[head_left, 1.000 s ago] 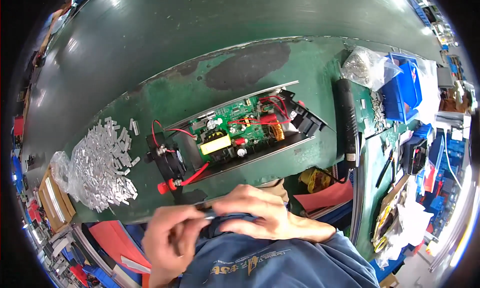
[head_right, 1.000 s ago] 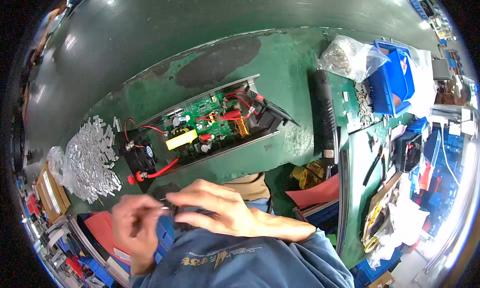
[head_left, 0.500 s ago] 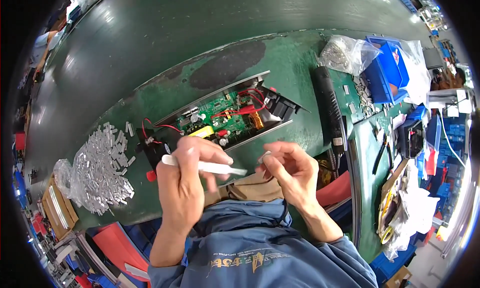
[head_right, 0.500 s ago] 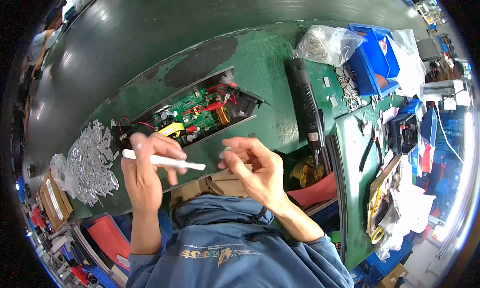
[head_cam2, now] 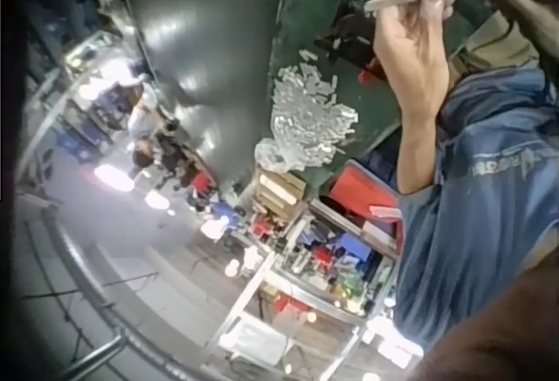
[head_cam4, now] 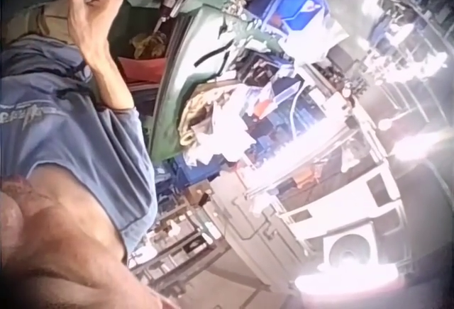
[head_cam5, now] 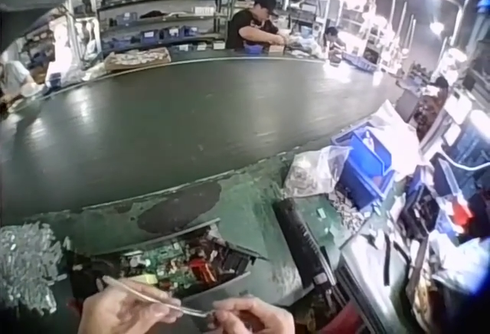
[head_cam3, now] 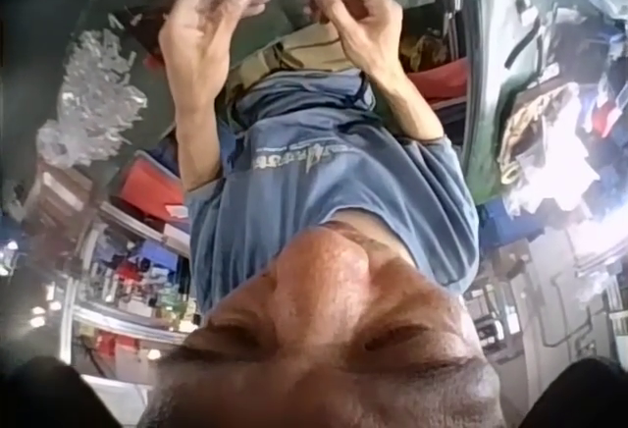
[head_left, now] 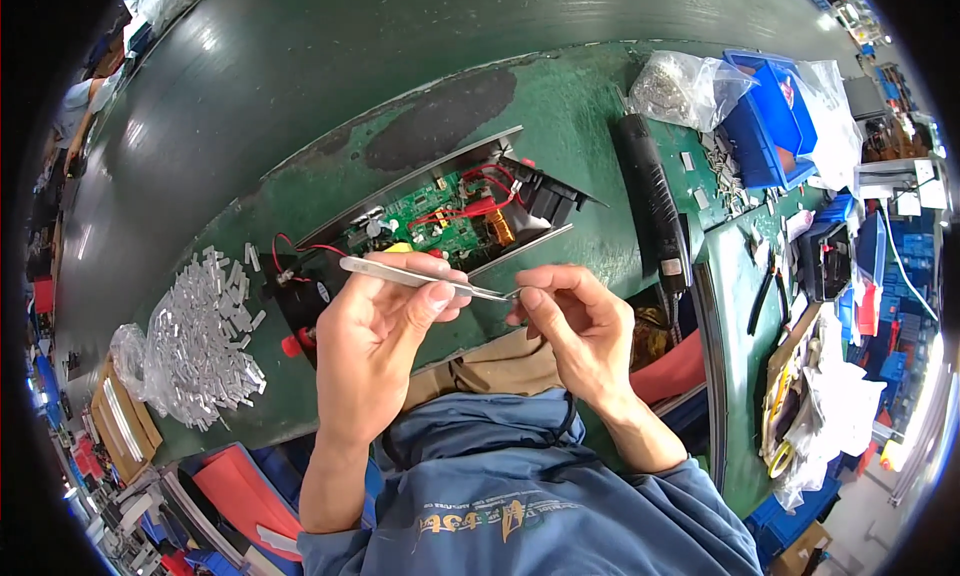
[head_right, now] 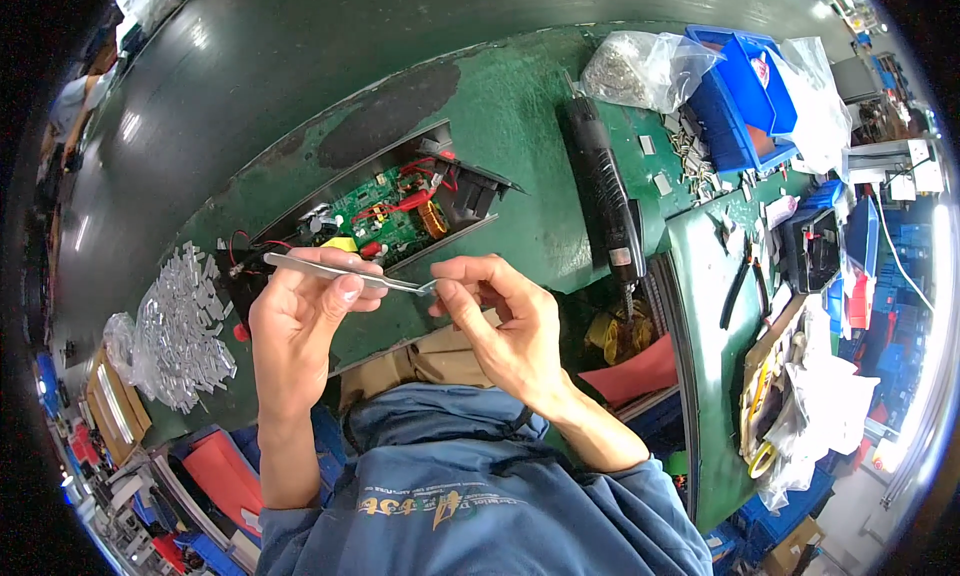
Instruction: Assembling internal components into a metal casing using an electric screwdriver on a production line.
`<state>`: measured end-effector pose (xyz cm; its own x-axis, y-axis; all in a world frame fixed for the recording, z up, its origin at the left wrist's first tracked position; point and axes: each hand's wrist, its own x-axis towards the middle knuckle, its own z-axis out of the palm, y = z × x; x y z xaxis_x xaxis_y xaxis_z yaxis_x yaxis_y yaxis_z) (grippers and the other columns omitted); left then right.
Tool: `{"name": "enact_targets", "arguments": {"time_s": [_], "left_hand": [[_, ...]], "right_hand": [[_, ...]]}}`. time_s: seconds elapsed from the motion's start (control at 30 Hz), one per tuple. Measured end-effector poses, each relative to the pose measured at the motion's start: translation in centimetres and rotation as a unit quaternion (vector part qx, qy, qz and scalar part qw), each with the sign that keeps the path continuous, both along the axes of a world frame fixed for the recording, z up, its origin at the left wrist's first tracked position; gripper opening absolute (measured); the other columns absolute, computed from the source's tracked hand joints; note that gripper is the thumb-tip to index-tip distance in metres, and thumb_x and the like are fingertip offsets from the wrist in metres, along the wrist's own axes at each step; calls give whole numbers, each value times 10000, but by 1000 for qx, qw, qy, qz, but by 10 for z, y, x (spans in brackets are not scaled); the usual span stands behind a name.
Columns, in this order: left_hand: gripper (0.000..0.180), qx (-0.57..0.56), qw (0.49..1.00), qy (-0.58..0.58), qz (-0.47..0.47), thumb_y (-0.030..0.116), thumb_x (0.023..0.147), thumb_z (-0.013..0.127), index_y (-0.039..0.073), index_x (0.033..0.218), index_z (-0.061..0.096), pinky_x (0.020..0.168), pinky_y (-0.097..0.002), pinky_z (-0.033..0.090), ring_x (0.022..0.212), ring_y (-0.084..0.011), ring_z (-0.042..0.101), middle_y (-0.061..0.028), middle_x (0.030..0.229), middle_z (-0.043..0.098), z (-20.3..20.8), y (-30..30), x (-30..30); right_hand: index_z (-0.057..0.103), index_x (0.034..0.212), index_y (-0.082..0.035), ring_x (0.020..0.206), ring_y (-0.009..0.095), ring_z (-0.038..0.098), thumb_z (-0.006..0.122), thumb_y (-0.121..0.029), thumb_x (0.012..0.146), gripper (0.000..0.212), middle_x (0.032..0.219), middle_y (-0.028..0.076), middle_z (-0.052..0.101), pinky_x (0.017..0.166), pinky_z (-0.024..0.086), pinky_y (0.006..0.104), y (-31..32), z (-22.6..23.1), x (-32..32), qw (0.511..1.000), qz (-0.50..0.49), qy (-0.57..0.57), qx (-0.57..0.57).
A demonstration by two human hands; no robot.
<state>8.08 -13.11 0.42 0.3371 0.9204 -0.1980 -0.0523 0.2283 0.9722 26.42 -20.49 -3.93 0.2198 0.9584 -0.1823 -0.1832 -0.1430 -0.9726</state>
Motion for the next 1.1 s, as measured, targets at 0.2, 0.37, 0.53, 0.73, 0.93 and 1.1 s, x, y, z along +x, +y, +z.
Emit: {"name": "enact_targets", "arguments": {"time_s": [0.2, 0.37, 0.53, 0.73, 0.93, 1.1], "left_hand": [[166, 67, 994, 82, 3, 83, 1010, 643, -36, 1121, 611, 805, -303, 590, 851, -192, 723, -160, 1050, 717, -2, -3, 0], [161, 367, 905, 214, 20, 14, 950, 692, -16, 1091, 620, 682, -297, 571, 796, -219, 721, -118, 960, 710, -26, 5, 1], [215, 440, 860, 259, 17, 8, 875, 757, 15, 1041, 622, 633, -345, 553, 778, -273, 708, -110, 942, 717, -40, 10, 6], [211, 417, 865, 279, -21, -24, 878, 738, 11, 1053, 626, 700, -354, 565, 829, -282, 720, -119, 967, 732, -42, 17, 8], [203, 414, 870, 266, -26, -32, 866, 750, -5, 1037, 644, 698, -352, 563, 808, -289, 714, -130, 959, 737, -45, 21, 11], [182, 401, 874, 271, -25, -25, 888, 738, -18, 1042, 640, 700, -342, 562, 807, -280, 710, -138, 960, 731, -46, 18, 10]], "right_hand": [[663, 1172, 29, 938, 151, 682, 685, -6, 949, 226, 1036, 106, 711, 773, 529, 259, -2, -6, 16, 972, -38, -212, 94], [607, 1342, -25, 1184, 356, 583, 765, -57, 862, 507, 1249, 172, 653, 1034, 448, 455, -3, -17, 94, 706, -214, -674, 37], [552, 1419, -59, 975, 335, 633, 744, -39, 861, 590, 1144, 190, 636, 883, 506, 408, -34, -14, 95, 829, -117, -544, -62], [550, 1169, -35, 839, 118, 575, 798, -68, 804, 443, 912, 4, 601, 765, 491, 282, -121, -23, 48, 959, -72, -33, -271], [498, 1234, -29, 851, 122, 645, 825, -26, 812, 535, 903, 42, 665, 803, 528, 311, -130, -25, 6, 952, 94, -71, -282], [498, 1302, -14, 817, 138, 629, 850, -110, 807, 615, 899, 73, 655, 758, 525, 304, -121, -23, 2, 948, 103, -132, -271]]}}
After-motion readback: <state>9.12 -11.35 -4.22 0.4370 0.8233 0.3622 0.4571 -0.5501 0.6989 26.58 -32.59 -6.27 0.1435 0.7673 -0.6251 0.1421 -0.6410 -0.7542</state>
